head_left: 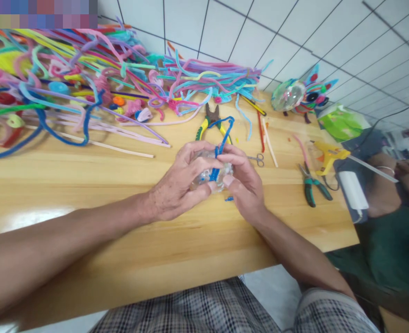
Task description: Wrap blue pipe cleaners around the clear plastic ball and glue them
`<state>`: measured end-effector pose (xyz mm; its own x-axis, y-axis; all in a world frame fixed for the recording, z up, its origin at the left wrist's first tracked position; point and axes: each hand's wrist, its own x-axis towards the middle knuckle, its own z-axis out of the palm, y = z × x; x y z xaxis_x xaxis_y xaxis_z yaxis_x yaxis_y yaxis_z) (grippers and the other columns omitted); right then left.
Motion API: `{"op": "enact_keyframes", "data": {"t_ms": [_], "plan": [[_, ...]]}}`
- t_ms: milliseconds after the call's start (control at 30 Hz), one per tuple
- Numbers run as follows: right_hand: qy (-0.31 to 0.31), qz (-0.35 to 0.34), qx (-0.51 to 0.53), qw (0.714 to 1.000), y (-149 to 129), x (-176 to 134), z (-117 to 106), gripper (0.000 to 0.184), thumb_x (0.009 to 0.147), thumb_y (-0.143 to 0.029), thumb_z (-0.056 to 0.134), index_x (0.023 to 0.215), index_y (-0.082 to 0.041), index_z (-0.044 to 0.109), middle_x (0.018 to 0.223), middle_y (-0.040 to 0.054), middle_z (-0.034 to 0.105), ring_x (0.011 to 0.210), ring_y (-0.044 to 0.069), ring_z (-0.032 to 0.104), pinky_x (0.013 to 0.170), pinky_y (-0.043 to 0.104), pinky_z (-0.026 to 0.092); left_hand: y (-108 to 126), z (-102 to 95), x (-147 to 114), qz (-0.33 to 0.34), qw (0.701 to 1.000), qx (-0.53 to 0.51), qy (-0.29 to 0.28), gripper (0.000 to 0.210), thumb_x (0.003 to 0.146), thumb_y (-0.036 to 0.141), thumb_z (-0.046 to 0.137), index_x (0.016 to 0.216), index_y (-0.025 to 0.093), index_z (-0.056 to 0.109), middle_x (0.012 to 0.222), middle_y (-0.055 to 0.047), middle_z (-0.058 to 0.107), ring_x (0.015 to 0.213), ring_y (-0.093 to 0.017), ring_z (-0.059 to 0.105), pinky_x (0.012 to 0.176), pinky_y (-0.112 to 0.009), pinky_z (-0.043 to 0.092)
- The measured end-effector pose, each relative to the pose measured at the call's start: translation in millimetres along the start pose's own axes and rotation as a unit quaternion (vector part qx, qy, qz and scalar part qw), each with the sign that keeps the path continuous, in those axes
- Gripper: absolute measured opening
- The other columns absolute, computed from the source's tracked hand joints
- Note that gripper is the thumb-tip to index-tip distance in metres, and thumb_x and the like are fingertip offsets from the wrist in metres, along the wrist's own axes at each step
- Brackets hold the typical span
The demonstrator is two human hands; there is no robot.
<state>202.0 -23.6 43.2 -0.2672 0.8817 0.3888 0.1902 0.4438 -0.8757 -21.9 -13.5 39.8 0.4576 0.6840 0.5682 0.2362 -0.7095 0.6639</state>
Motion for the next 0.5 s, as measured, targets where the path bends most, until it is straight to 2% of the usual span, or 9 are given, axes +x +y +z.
{"op": "enact_keyframes", "data": {"t_ms": [67, 133, 200, 300, 400, 467, 500], "plan": [[0.051, -0.006, -0.032, 0.998, -8.7, 3.9, -5.0, 0.023, 0.109, -0.047, 0.067, 0.126, -0.035, 0.077, 0.145, 0.0057, 0.073, 0.143, 0.030, 0.068, 0.125, 0.056, 0.054, -0.3, 0.5, -0.5, -0.003, 1.000, 0.002, 0.002, 0.036, 0.110, 0.024, 0.062, 0.145, 0.029, 0.057, 0.158, -0.013, 0.050, 0.155, -0.030, 0.049, 0.130, -0.057, 0.047], [0.129, 0.001, -0.087, 0.988, -17.2, 11.6, -19.2, 0.019, 0.110, -0.046, 0.066, 0.110, -0.031, 0.079, 0.119, 0.0046, 0.082, 0.118, 0.027, 0.077, 0.112, 0.050, 0.061, -1.0, 0.7, -1.3, -0.010, 1.000, 0.003, 0.004, 0.037, 0.110, 0.024, 0.063, 0.146, 0.030, 0.058, 0.159, -0.013, 0.050, 0.155, -0.031, 0.049, 0.129, -0.058, 0.048], [0.191, 0.011, -0.160, 0.968, -21.0, 21.4, -43.7, 0.022, 0.109, -0.047, 0.068, 0.105, -0.028, 0.079, 0.097, 0.0027, 0.082, 0.096, 0.024, 0.079, 0.097, 0.045, 0.064, -2.0, 0.6, -2.0, -0.014, 1.000, 0.000, 0.007, 0.037, 0.110, 0.025, 0.063, 0.146, 0.031, 0.058, 0.158, -0.012, 0.051, 0.154, -0.031, 0.050, 0.128, -0.057, 0.049], [0.207, 0.013, -0.287, 0.935, -10.9, 32.1, -90.0, 0.019, 0.104, -0.042, 0.072, 0.097, -0.026, 0.079, 0.091, 0.0027, 0.082, 0.092, 0.025, 0.079, 0.092, 0.044, 0.062, -3.2, 0.0, -2.2, -0.008, 1.000, -0.002, 0.011, 0.037, 0.111, 0.027, 0.064, 0.146, 0.032, 0.057, 0.156, -0.012, 0.052, 0.153, -0.030, 0.052, 0.127, -0.056, 0.050], [0.088, 0.038, -0.403, 0.910, 16.1, 31.7, -126.4, 0.015, 0.096, -0.037, 0.078, 0.086, -0.026, 0.077, 0.091, 0.0033, 0.083, 0.090, 0.027, 0.078, 0.093, 0.046, 0.061, -3.8, -0.4, -1.8, -0.003, 1.000, -0.001, 0.009, 0.036, 0.111, 0.025, 0.063, 0.146, 0.031, 0.057, 0.156, -0.012, 0.052, 0.152, -0.029, 0.052, 0.126, -0.056, 0.050], [-0.004, 0.039, -0.445, 0.895, 36.1, 27.5, -137.7, 0.007, 0.092, -0.032, 0.079, 0.094, -0.025, 0.079, 0.100, 0.0082, 0.085, 0.100, 0.031, 0.077, 0.098, 0.049, 0.060, -4.3, -0.3, -1.8, -0.006, 1.000, -0.001, 0.008, 0.037, 0.111, 0.025, 0.063, 0.146, 0.031, 0.057, 0.157, -0.011, 0.053, 0.152, -0.030, 0.052, 0.127, -0.057, 0.050], [-0.035, 0.035, -0.460, 0.886, 44.9, 25.5, -139.6, 0.009, 0.091, -0.030, 0.078, 0.098, -0.024, 0.080, 0.104, 0.0108, 0.085, 0.104, 0.033, 0.076, 0.099, 0.051, 0.059, -4.7, -0.3, -1.9, -0.007, 1.000, 0.000, 0.008, 0.037, 0.110, 0.025, 0.063, 0.147, 0.032, 0.057, 0.157, -0.011, 0.053, 0.152, -0.031, 0.052, 0.127, -0.058, 0.049]]}}
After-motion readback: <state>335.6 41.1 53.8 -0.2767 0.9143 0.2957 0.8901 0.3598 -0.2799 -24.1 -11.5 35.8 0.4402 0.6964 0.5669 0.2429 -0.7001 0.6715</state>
